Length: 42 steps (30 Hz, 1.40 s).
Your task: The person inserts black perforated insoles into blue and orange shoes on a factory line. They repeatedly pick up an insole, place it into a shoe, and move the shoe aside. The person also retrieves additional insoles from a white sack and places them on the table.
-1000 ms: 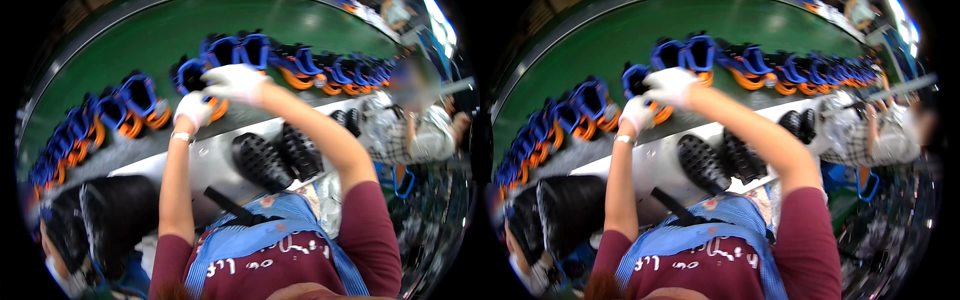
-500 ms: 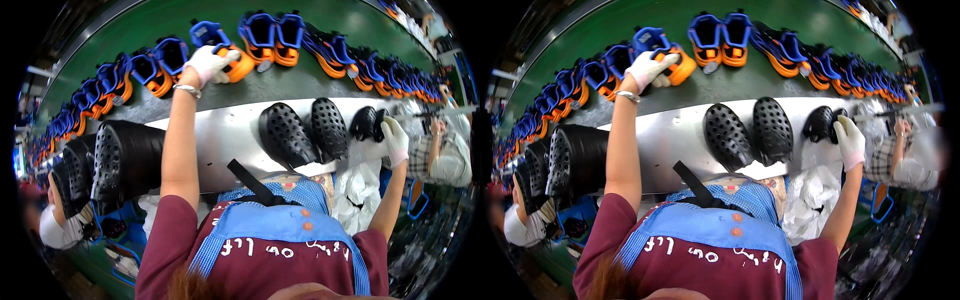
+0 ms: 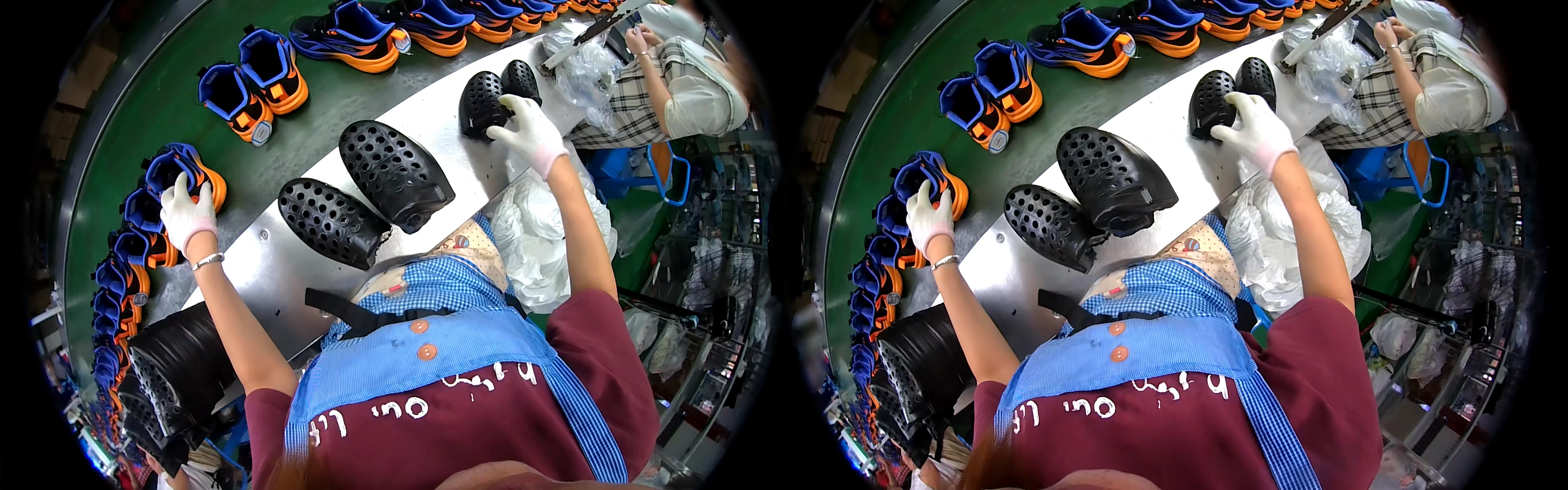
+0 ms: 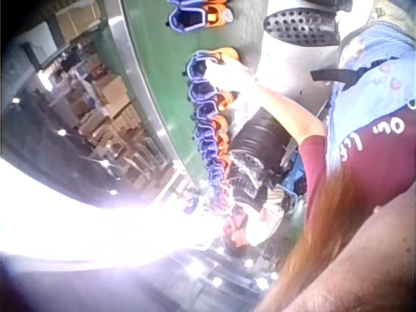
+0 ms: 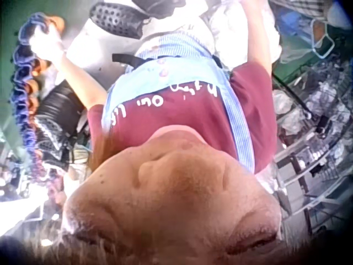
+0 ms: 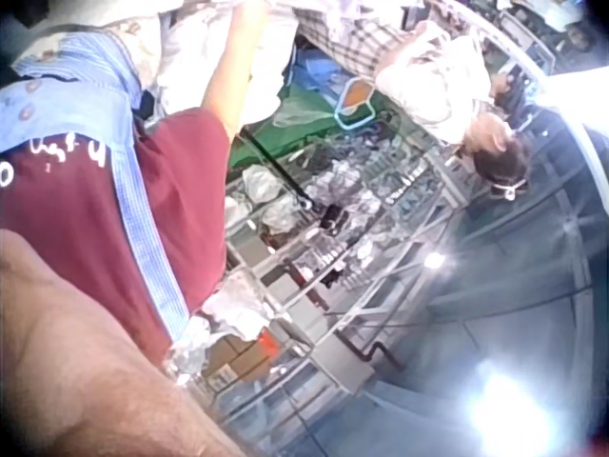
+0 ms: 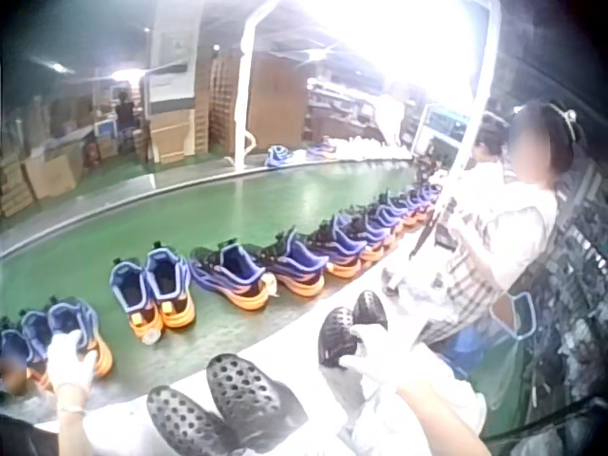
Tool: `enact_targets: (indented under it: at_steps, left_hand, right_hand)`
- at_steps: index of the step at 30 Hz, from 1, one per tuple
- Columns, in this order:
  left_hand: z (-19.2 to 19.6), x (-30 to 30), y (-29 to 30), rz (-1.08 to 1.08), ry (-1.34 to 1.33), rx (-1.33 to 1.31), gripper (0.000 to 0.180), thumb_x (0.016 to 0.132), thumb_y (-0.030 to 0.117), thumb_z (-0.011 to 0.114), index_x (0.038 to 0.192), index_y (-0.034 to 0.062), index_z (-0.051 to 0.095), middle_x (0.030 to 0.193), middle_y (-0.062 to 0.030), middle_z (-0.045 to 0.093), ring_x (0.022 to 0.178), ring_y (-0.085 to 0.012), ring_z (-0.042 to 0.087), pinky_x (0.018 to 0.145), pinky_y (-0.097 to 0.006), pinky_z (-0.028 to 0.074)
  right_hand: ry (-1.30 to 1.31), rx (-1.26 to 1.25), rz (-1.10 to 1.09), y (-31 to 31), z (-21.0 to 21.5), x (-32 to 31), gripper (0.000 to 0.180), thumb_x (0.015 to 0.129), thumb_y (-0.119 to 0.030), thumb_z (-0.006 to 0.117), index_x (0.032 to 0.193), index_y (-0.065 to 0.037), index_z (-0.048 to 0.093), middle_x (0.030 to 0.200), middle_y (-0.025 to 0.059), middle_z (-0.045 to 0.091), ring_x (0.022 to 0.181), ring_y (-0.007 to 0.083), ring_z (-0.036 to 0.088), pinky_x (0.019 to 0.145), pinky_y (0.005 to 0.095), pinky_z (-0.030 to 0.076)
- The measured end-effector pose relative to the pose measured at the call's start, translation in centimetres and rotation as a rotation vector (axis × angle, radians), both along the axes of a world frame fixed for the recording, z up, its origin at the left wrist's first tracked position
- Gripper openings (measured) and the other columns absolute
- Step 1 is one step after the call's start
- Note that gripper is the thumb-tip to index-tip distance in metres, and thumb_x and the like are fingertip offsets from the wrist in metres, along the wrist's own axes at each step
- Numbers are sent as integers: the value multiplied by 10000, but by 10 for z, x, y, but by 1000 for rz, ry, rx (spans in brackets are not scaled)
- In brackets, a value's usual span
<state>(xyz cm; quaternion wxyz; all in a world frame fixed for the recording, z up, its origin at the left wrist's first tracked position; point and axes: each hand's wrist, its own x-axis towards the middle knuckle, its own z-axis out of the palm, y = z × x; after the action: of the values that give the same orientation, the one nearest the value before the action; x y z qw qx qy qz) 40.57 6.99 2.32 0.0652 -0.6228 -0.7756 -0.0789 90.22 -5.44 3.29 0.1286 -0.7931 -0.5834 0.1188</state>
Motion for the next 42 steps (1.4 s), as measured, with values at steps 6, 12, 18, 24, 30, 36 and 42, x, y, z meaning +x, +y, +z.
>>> enact_targets:
  at_steps: [6, 12, 18, 24, 30, 36, 42]
  left_hand:
    - [6, 3, -6, -271, -171, 139, 447, 860, 373, 652, 1252, 160, 627, 1264, -128, 579, 1156, -307, 564, 974, -386, 457]
    - [9, 22, -8, -326, -320, 149, 368, 874, 344, 655, 1177, 136, 680, 1221, -136, 602, 1108, -289, 590, 949, -359, 461]
    - [23, 45, -4, -500, -772, 30, 376, 929, 304, 612, 1193, 40, 657, 1213, -146, 611, 985, -200, 645, 856, -318, 504]
    - [55, 107, -31, -488, -2191, -488, 568, 1037, 390, 399, 1437, -12, 374, 1400, -178, 471, 1117, -272, 591, 989, -386, 474]
    - [67, 96, -42, -343, -2380, -238, 414, 914, 334, 577, 1180, 18, 548, 1079, -146, 650, 939, -232, 665, 837, -359, 560]
    - [32, 84, -37, -339, -2234, 197, 332, 917, 310, 607, 1124, 54, 566, 986, -74, 647, 871, -173, 654, 787, -310, 547]
    - [25, 82, -22, -250, -2298, 334, 250, 927, 188, 647, 1125, 62, 562, 945, 2, 592, 834, -94, 565, 741, -249, 488]
  right_hand:
    - [-10, -59, 18, 12, -16, 14, 509, 729, -344, 776, 1110, -73, 575, 1075, 147, 580, 978, 306, 608, 881, 368, 492]
    - [64, 56, 70, -1, 8, 23, 446, 678, -276, 824, 971, -31, 595, 942, 133, 581, 818, 245, 612, 787, 333, 513]
    - [228, 201, 95, 3, 51, -7, 441, 692, -220, 815, 1017, -22, 592, 926, 100, 615, 766, 184, 634, 723, 303, 527]
    - [523, 335, 662, 34, 103, -139, 465, 722, -23, 776, 1149, -7, 592, 1049, 72, 644, 929, 162, 650, 850, 299, 530]
    - [802, 24, 697, 52, 109, -202, 517, 813, -148, 733, 1256, 32, 536, 1080, 115, 648, 962, 173, 638, 863, 296, 518]
    - [461, -55, 659, 63, 99, -246, 528, 805, -390, 700, 1108, 29, 596, 954, 223, 661, 894, 327, 667, 813, 371, 513]
    - [358, 8, 657, 81, 93, -265, 441, 791, -415, 653, 841, 20, 597, 756, 214, 639, 747, 373, 651, 698, 420, 516]
